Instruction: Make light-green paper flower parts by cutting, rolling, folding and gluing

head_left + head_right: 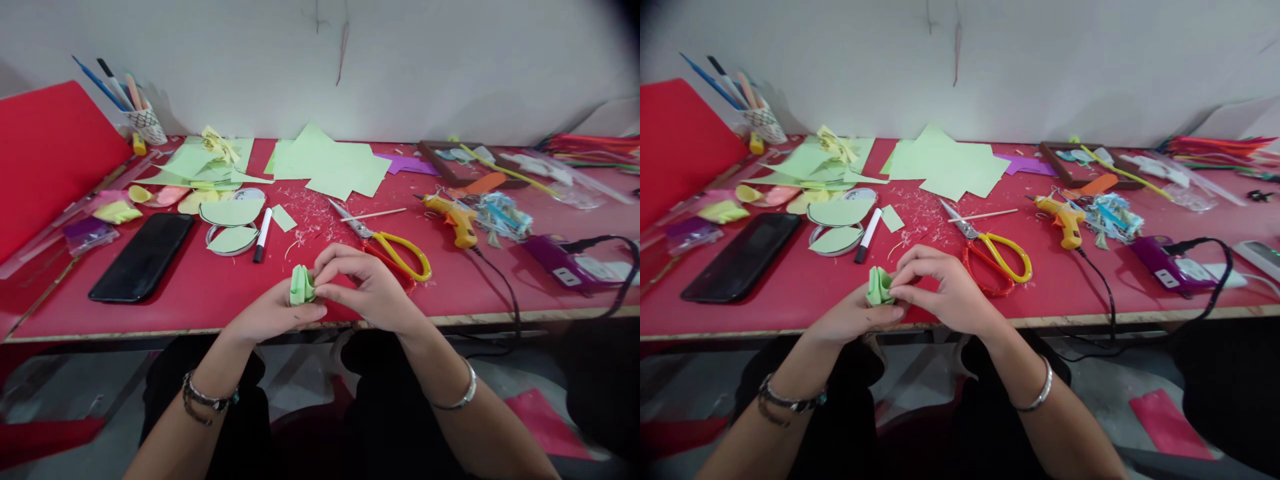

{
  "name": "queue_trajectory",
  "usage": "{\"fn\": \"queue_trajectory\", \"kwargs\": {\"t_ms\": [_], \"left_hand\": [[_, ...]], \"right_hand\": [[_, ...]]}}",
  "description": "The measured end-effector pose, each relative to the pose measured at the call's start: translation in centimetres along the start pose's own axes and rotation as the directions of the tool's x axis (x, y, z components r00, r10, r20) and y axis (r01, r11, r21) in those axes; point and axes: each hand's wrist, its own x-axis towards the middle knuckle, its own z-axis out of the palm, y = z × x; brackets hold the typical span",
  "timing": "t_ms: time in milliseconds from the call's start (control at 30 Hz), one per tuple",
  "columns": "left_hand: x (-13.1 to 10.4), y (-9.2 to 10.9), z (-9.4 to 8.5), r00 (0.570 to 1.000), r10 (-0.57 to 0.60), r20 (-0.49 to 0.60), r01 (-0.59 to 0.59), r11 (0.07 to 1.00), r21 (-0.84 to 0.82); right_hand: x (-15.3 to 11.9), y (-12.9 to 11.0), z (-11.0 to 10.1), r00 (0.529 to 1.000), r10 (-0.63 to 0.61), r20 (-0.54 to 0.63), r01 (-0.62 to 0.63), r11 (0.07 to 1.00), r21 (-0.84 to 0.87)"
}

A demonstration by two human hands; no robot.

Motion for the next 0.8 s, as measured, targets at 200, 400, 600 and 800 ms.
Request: {"fn": "queue_trajectory", "kwargs": {"t_ms": [200, 400, 600, 800], "left_hand": [[-0.02, 0.16, 0.24, 0.999, -0.018, -0.029, 0.019, 0.999, 0.033], [-0.13, 0.02, -0.04, 1.000, -0.024, -0.012, 0.025, 0.998, 0.058], [0.34, -0.38, 0.00, 0.995, 0.088, 0.056, -0.086, 0.996, -0.036], [0.55, -0.55, 0.10, 0.991, 0.133, 0.019, -0.133, 0.991, -0.035]], "right_hand": [[-0.04, -0.11, -0.15, 0.998, 0.030, 0.051, -0.029, 0.999, -0.031], [-0.08, -0.23, -0.34, 0.997, -0.003, 0.075, 0.012, 0.993, -0.117], [-0.13, -0.29, -0.29, 0.997, -0.029, 0.076, 0.039, 0.989, -0.140], [-0.18, -0.27, -0.21, 0.995, -0.059, 0.075, 0.071, 0.985, -0.157]]}}
